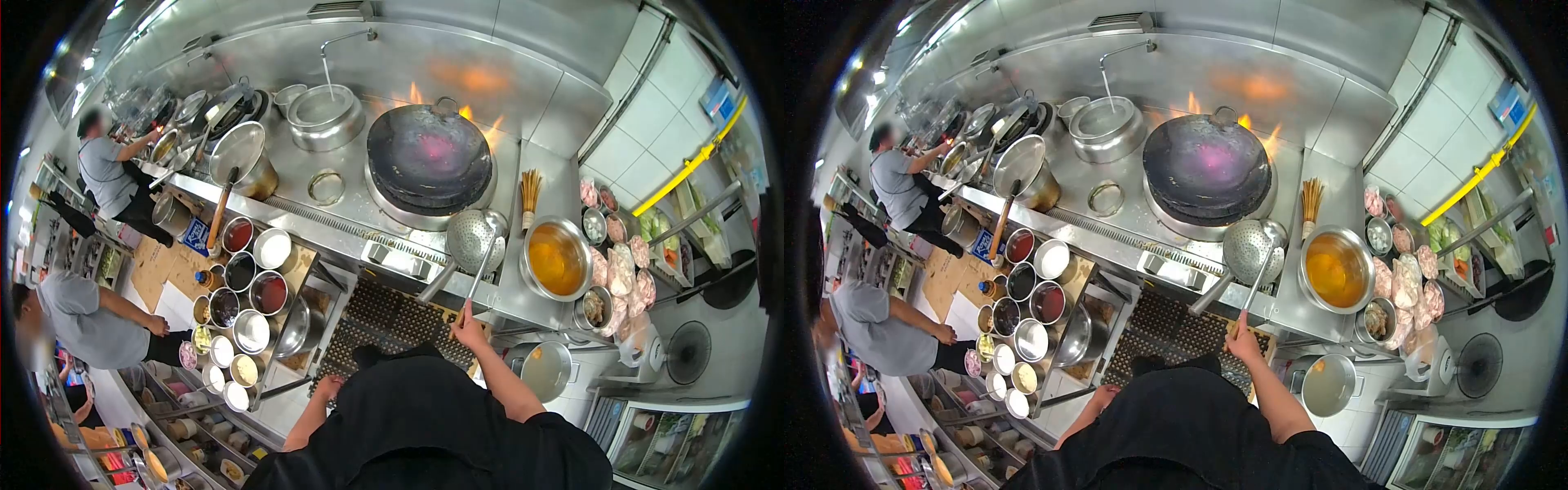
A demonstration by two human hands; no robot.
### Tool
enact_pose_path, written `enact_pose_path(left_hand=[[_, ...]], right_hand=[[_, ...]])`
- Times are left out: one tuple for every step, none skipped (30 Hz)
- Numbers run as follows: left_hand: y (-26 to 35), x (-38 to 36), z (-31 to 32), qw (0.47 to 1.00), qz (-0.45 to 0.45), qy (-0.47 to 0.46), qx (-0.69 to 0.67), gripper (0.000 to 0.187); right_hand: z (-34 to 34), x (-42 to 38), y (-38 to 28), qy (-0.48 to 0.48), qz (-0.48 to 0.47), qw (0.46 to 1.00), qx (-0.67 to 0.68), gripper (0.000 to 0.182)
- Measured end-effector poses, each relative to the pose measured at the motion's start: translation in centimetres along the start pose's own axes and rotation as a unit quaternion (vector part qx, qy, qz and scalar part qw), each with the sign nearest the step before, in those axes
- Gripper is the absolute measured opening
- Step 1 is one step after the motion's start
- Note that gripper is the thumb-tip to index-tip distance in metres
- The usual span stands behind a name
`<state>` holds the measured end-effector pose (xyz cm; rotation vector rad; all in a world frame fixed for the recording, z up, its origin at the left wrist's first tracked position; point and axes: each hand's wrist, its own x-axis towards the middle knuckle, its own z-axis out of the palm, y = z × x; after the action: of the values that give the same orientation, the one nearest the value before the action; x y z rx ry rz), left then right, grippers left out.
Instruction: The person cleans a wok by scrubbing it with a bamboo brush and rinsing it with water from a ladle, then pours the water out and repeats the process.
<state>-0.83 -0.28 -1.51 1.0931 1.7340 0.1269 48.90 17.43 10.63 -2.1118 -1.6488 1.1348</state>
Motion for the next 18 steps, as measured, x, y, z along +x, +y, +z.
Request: enact_pose_path(left_hand=[[0.5, -0.2, -0.2, 1.000, -0.012, -0.002, -0.008, 0.031], [0.9, -0.5, -0.4, 1.000, -0.025, -0.005, -0.017, 0.030], [0.7, -0.3, -0.3, 1.000, -0.025, -0.005, -0.016, 0.030], [0.5, -0.2, -0.3, 1.000, -0.018, -0.004, -0.013, 0.029], [0.2, 0.0, -0.2, 1.000, -0.011, -0.003, -0.010, 0.029], [0.3, 0.1, -0.1, 1.000, -0.012, -0.002, -0.012, 0.029], [0.2, 0.2, 0.0, 1.000, -0.011, 0.003, -0.005, 0.028], [0.1, 0.2, 0.0, 1.000, -0.011, 0.009, 0.001, 0.028], [0.0, 0.1, 0.0, 1.000, -0.016, 0.010, 0.000, 0.028], [-0.1, 0.1, 0.0, 0.999, -0.009, 0.026, 0.025, 0.029], [-0.3, 0.2, 0.1, 0.998, -0.001, 0.041, 0.050, 0.029], [-1.7, 0.8, 0.5, 0.998, -0.005, 0.040, 0.050, 0.029], [-3.9, 1.6, 1.2, 0.999, 0.013, 0.035, 0.022, 0.029], [-5.3, 1.9, 1.5, 0.999, 0.031, 0.032, -0.007, 0.030], [-4.8, 1.0, 1.3, 0.999, 0.026, 0.036, -0.008, 0.030], [-3.4, -0.6, 0.9, 0.999, 0.012, 0.036, 0.002, 0.029], [-2.4, -2.0, 0.5, 0.999, -0.006, 0.041, 0.008, 0.029], [-1.8, -2.9, 0.0, 0.998, -0.018, 0.064, -0.006, 0.029]], right_hand=[[0.2, 0.1, 0.1, 0.004, -0.002, 1.000, -0.008, 0.111], [0.3, 0.2, 0.3, 0.009, -0.005, 1.000, -0.017, 0.112], [0.3, 0.1, 0.0, 0.009, -0.005, 1.000, -0.016, 0.112], [0.2, -0.1, -0.2, 0.026, -0.004, 0.999, -0.026, 0.105], [0.2, -0.3, -0.4, 0.043, -0.003, 0.998, -0.035, 0.099], [0.1, -0.5, -0.8, 0.042, -0.004, 0.998, -0.036, 0.099], [0.0, -0.7, -1.1, 0.120, -0.047, 0.980, -0.150, 0.085], [0.1, -0.9, -1.5, 0.195, -0.090, 0.942, -0.259, 0.073], [-0.6, -1.9, -3.1, 0.190, -0.092, 0.943, -0.259, 0.073], [-1.8, -3.2, -5.7, 0.184, -0.134, 0.949, -0.219, 0.061], [-2.2, -3.9, -7.3, 0.179, -0.176, 0.952, -0.177, 0.051], [-1.4, -3.6, -7.3, 0.175, -0.176, 0.953, -0.176, 0.051], [-0.4, -2.9, -7.2, 0.051, -0.182, 0.977, -0.096, 0.048], [0.9, -1.9, -7.0, -0.075, -0.185, 0.980, -0.014, 0.045], [2.8, -1.4, -6.8, -0.073, -0.203, 0.976, 0.035, 0.032], [4.3, -0.5, -6.1, -0.082, -0.211, 0.973, 0.035, 0.032], [5.7, 0.8, -5.4, -0.175, -0.111, 0.974, 0.090, 0.032], [7.1, 2.5, -5.3, -0.270, -0.014, 0.954, 0.132, 0.032]])
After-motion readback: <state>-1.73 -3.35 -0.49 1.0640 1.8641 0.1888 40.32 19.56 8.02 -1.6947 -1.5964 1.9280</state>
